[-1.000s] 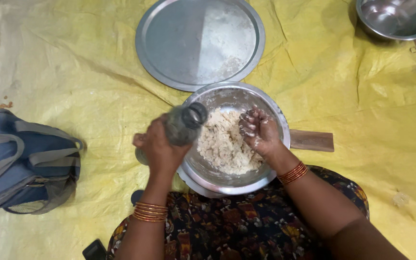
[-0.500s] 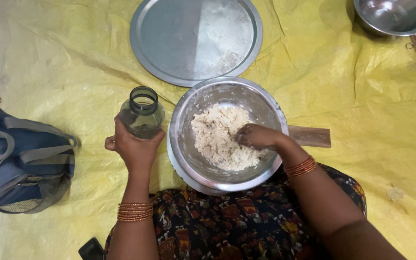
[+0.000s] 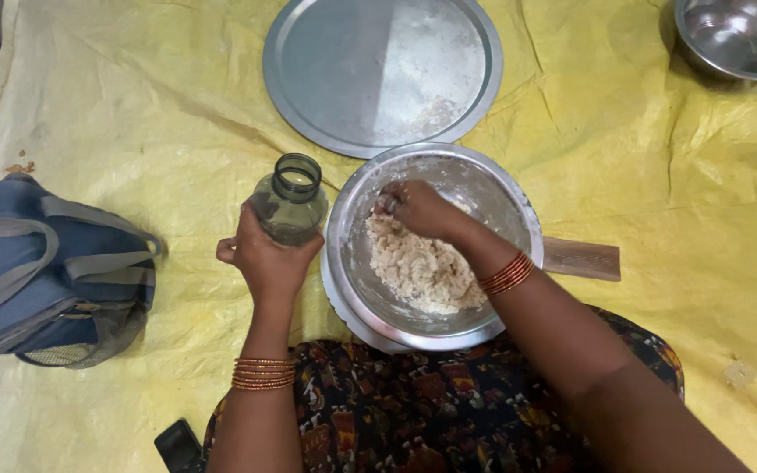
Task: The person kneads dough in a metal bowl by hand, periodically adding water from a plastic bottle to adjust consistency. The hands repeatedly press, fold, and turn the dough until it becomes more cohesive.
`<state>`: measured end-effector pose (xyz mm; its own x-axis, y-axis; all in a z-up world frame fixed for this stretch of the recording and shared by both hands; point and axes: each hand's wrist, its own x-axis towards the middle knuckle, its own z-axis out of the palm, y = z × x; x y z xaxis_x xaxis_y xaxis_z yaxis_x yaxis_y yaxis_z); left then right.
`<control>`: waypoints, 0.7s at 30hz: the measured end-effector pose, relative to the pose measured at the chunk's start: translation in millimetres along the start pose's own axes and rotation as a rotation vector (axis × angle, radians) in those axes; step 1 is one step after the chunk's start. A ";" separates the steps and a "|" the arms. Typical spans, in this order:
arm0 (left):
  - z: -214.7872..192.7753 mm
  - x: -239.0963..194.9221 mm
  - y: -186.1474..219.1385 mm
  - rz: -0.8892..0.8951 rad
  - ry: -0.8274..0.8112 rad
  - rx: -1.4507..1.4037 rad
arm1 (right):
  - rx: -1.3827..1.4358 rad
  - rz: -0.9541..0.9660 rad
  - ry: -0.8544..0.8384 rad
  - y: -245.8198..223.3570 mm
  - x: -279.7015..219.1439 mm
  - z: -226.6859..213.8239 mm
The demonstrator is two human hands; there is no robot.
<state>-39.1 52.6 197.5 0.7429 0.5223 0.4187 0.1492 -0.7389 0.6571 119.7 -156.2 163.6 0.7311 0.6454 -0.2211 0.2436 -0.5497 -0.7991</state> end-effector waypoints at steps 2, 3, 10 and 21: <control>-1.1 1.1 0.6 -0.018 -0.013 0.018 | -0.152 -0.145 0.095 -1.3 -0.1 -14.1; -1.4 1.3 1.0 -0.015 -0.012 0.030 | -0.205 -0.113 0.121 -2.0 -1.5 -21.1; -4.7 3.1 1.4 -0.027 -0.032 0.045 | -0.373 0.121 0.179 2.2 -47.0 -72.8; 3.1 -2.2 7.9 -0.032 -0.105 0.094 | 0.046 -0.054 0.304 42.7 -87.8 -32.0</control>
<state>-37.5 44.3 199.9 0.8002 0.5026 0.3271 0.2311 -0.7617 0.6053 86.3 -253.3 166.8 0.8767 0.4810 -0.0060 0.2633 -0.4903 -0.8308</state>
